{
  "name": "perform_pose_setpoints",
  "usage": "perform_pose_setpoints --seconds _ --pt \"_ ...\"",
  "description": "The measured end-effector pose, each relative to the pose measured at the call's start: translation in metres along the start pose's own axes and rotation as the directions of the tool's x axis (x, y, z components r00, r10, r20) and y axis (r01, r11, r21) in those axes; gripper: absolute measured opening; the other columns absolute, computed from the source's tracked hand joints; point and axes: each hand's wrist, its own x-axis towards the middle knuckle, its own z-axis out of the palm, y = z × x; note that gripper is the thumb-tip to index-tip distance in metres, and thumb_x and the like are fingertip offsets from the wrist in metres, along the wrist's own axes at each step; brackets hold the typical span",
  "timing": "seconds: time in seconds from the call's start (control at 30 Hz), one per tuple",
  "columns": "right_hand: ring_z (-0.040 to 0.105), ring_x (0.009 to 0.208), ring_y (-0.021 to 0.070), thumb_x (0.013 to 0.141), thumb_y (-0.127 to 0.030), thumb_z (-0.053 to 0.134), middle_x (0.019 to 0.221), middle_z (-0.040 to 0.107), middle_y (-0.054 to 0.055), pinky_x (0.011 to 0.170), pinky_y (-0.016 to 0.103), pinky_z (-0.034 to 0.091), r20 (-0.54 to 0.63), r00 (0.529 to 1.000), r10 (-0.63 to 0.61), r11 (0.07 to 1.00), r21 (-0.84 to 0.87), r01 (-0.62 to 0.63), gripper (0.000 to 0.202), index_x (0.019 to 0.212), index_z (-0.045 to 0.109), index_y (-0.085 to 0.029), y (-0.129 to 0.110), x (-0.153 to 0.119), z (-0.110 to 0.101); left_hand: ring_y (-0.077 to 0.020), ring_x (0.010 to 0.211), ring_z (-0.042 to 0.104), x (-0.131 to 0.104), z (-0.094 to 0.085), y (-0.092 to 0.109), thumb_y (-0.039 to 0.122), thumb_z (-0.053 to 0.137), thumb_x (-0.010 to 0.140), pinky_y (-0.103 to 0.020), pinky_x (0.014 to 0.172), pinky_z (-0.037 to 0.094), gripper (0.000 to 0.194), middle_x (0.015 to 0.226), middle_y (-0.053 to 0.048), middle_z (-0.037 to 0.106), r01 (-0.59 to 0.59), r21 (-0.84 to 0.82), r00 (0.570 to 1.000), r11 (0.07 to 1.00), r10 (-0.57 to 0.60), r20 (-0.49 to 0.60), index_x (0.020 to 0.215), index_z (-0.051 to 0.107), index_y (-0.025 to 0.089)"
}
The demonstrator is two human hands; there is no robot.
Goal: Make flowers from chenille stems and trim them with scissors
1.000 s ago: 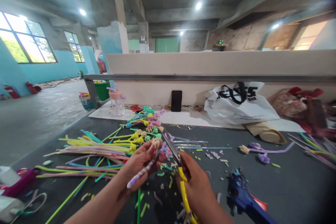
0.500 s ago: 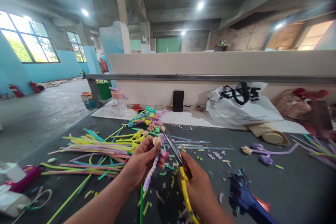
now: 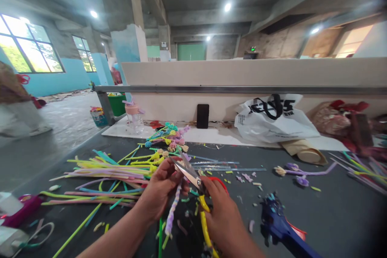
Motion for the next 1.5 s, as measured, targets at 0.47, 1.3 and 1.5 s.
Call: perform_pose_setpoints --seconds 0.47,1.3,1.5 --pt "0.054 0.096 0.0230 0.060 -0.006 0.046 0.111 0.054 0.007 0.079 0.034 0.044 0.006 1.000 0.006 0.998 -0.063 -0.006 0.061 0.118 0.046 -0.025 -0.004 0.000 -0.003 -0.0103 0.054 0.057 -0.002 0.000 -0.008 0.018 0.061 0.074 -0.022 0.050 0.045 0.025 0.073 0.004 0.058 -0.001 0.013 1.000 1.000 0.001 -0.012 0.096 0.050 0.024" --pt "0.059 0.091 0.0189 0.062 -0.007 0.047 0.102 0.063 0.004 0.078 0.030 0.047 -0.096 0.985 -0.143 0.952 0.259 0.163 0.054 0.113 0.051 -0.024 0.007 0.000 0.006 -0.0081 0.052 0.056 -0.004 0.002 -0.003 0.019 0.059 0.075 -0.023 0.051 0.047 0.025 0.075 0.003 0.057 -0.012 0.030 1.000 0.999 0.012 0.002 0.098 0.049 0.022" --pt "0.057 0.093 0.0200 0.066 -0.013 0.047 0.105 0.059 0.005 0.080 0.033 0.046 -0.087 0.996 -0.001 0.947 0.320 0.029 0.050 0.115 0.046 -0.024 0.002 0.006 0.003 -0.0085 0.054 0.057 -0.003 0.000 -0.001 0.021 0.059 0.076 -0.022 0.051 0.048 0.027 0.072 0.004 0.057 -0.012 0.043 1.000 0.999 0.013 -0.018 0.100 0.047 0.022"
